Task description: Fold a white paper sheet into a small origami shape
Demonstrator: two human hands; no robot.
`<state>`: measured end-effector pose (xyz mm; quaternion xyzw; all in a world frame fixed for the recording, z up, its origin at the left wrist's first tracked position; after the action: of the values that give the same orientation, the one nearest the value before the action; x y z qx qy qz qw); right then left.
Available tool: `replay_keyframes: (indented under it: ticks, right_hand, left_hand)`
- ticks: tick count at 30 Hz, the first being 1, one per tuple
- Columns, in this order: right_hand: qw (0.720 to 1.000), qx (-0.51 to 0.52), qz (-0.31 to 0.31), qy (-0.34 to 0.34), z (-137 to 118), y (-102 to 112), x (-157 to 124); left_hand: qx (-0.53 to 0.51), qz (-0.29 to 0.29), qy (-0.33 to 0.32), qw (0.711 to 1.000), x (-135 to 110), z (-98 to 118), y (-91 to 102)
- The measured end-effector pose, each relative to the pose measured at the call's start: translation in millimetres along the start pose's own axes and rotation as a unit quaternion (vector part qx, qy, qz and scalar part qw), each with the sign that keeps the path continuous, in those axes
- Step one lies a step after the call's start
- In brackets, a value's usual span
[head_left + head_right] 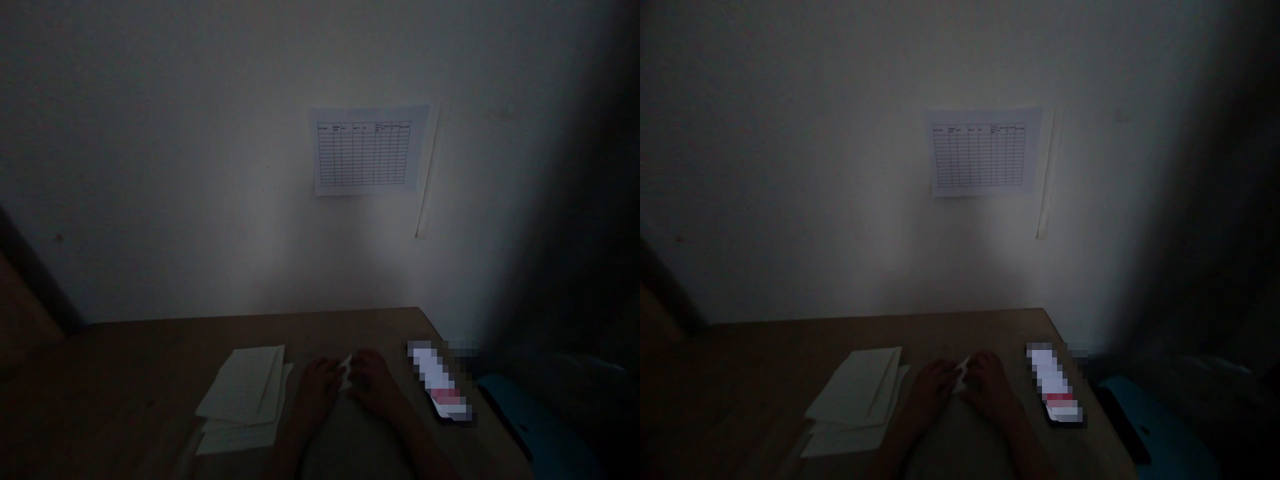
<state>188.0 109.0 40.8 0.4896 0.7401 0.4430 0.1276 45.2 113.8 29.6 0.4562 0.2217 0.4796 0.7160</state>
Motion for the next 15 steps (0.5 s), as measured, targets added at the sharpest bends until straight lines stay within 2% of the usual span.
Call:
replay_keyframes:
  ticks: [9, 15]
  right_hand:
    - [1.0, 0.008, -0.029, -0.006, 9.9, -5.3, 5.8]
    - [1.0, 0.003, -0.024, -0.013, 8.9, -5.0, 5.0]
  left_hand:
    - [-0.053, -0.006, 0.015, 0.998, -0.6, -18.5, -5.3]
    - [-0.067, 0.019, 0.012, 0.997, 0.5, -16.2, 0.5]
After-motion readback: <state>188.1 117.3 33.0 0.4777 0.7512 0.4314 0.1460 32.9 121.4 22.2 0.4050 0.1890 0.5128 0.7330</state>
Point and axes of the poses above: each hand's wrist, its own x-axis towards the middle knuckle, its own y-axis out of the back of the hand, z = x × y, the point moved 9 cm from there along x, towards the middle knuckle, and after that the axes turned 12 degrees about -z, right-handed, at the moved point
